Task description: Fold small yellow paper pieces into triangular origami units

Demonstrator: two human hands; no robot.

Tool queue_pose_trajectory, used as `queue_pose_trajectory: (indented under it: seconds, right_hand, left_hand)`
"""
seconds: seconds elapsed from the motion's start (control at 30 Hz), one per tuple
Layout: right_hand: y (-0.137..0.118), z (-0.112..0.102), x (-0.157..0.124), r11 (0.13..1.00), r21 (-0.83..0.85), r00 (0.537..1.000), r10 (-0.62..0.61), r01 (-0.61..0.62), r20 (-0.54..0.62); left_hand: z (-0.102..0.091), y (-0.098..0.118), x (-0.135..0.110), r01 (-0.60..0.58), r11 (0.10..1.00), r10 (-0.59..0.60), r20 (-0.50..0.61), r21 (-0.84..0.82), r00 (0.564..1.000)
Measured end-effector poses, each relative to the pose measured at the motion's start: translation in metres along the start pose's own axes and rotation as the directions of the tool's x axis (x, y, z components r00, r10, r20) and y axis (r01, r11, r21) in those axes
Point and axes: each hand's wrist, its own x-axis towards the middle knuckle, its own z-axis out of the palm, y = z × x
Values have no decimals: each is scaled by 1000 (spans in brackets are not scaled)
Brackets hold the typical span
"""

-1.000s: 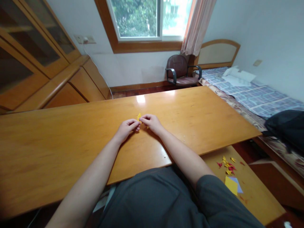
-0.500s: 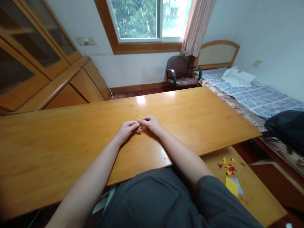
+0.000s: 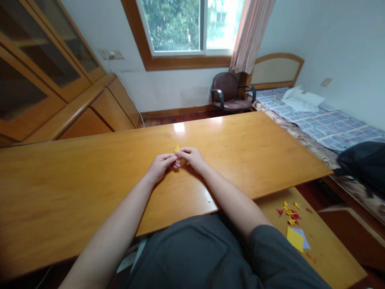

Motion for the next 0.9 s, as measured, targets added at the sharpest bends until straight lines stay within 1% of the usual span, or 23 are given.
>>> queue_pose_trajectory:
  seconds: [0.13, 0.27, 0.53, 0.6, 0.7, 0.8, 0.9]
  right_hand:
    - [2, -3, 1, 1000, 9, 1000, -18, 18, -1]
    - [3, -4, 2, 1000, 18, 1000, 3, -3, 12]
    - [2, -1, 1, 997, -60, 993, -48, 42, -108]
    - [4, 0, 1, 997, -52, 993, -62, 57, -98]
    - [5, 2, 1, 996, -24, 995, -84, 83, -50]
    - [3, 3, 0, 997, -24, 997, -73, 72, -29]
    - [2, 2, 0, 1000, -16, 998, -24, 23, -58]
  left_hand:
    - [-2, -3, 1, 6, 1000, -6, 11, -14, 1000]
    - [0, -3, 0, 1, 1000, -2, 19, 9, 1000]
    - [2, -4, 1, -43, 992, 43, 5, 116, 999]
    - [3, -3, 0, -44, 990, 45, -7, 131, 999]
    - [3, 0, -1, -44, 988, 48, -29, 145, 998]
    - [1, 2, -1, -30, 993, 35, -44, 112, 998]
    - [0, 2, 0, -11, 999, 13, -56, 33, 998]
